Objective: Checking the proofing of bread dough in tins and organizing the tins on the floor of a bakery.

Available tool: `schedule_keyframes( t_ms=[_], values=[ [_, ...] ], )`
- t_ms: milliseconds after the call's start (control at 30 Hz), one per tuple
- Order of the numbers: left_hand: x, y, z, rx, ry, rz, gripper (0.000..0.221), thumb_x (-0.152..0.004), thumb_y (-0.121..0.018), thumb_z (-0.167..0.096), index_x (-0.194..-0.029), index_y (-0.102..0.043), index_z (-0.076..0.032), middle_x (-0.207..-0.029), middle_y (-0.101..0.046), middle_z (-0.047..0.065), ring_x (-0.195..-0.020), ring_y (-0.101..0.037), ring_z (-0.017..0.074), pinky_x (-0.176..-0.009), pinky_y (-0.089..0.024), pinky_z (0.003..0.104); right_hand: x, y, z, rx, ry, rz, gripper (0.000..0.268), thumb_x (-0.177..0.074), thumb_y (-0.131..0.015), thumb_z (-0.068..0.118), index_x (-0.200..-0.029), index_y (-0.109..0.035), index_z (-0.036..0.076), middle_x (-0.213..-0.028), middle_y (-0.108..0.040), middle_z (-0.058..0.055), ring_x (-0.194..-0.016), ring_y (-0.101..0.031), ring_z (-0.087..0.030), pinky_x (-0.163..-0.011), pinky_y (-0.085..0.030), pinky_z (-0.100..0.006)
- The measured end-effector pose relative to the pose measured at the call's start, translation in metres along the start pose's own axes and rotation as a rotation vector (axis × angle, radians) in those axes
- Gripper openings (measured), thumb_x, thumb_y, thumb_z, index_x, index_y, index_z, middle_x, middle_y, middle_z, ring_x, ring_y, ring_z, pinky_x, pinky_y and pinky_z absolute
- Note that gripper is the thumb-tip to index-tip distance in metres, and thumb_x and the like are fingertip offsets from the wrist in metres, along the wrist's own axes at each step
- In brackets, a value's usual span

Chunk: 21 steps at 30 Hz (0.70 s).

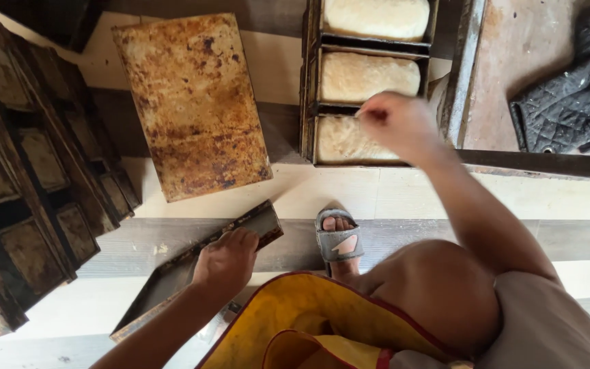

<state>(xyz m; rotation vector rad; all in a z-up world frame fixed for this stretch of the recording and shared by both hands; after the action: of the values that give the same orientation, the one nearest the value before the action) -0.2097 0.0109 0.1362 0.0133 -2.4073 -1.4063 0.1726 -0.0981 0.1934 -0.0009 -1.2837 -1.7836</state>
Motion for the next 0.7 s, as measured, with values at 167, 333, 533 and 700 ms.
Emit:
schedule_keyframes(
  t_ms=[167, 333, 533, 700],
  values=[
    [-0.002, 0.001, 0.002, -0.029, -0.02, 0.029, 0.021, -0.091, -0.062, -0.024, -0.108, -0.06, -0.01, -0.101, -0.062, 0.006, -0.092, -0.067, 0.0228, -0.07, -0.059, 0.034, -0.001, 0.013, -0.024, -0.341, 0.223, -0.137, 0.024, -0.103, -0.066, 0.023, -0.112, -0.069, 0.001, -0.101, -0.076, -0.011, -0.088, -0.073, -0.014, -0.077, -0.062, -0.029],
    [-0.002, -0.001, 0.004, -0.037, 0.025, 0.09, 0.021, -0.095, -0.06, -0.025, -0.11, -0.059, -0.011, -0.102, -0.062, 0.005, -0.091, -0.067, 0.0216, -0.07, -0.059, 0.034, -0.017, -0.037, -0.025, -0.87, 0.099, 0.14, 0.04, -0.11, -0.05, 0.036, -0.109, -0.067, 0.0, -0.1, -0.072, -0.014, -0.088, -0.072, -0.019, -0.082, -0.064, -0.033],
    [0.001, 0.004, 0.0, -0.016, 0.031, 0.059, 0.024, -0.087, -0.063, -0.024, -0.105, -0.059, -0.009, -0.099, -0.061, 0.006, -0.09, -0.067, 0.0226, -0.063, -0.058, 0.036, -0.038, -0.073, -0.027, -0.363, 0.006, 0.335, 0.051, -0.108, -0.034, 0.044, -0.111, -0.066, 0.004, -0.102, -0.072, -0.01, -0.086, -0.068, -0.017, -0.075, -0.06, -0.034],
    [0.0, -0.001, 0.003, 0.029, -0.082, -0.103, 0.019, -0.084, -0.064, -0.021, -0.1, -0.059, -0.013, -0.096, -0.061, 0.004, -0.087, -0.067, 0.0237, -0.067, -0.057, 0.035, -0.036, -0.064, -0.036, -0.276, 0.04, 0.43, 0.057, -0.111, -0.036, 0.046, -0.101, -0.071, 0.002, -0.091, -0.076, -0.01, -0.08, -0.072, -0.016, -0.073, -0.059, -0.032]
  ],
)
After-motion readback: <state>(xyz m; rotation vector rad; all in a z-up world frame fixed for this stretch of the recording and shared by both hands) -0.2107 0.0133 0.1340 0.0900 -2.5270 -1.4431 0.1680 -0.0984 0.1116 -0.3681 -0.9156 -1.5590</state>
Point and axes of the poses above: each hand's wrist, its own x-axis away from the middle knuckle, its own y-axis out of the back of the hand, z = x × y, the point moved 1 cm from there along -x, towards the middle knuckle
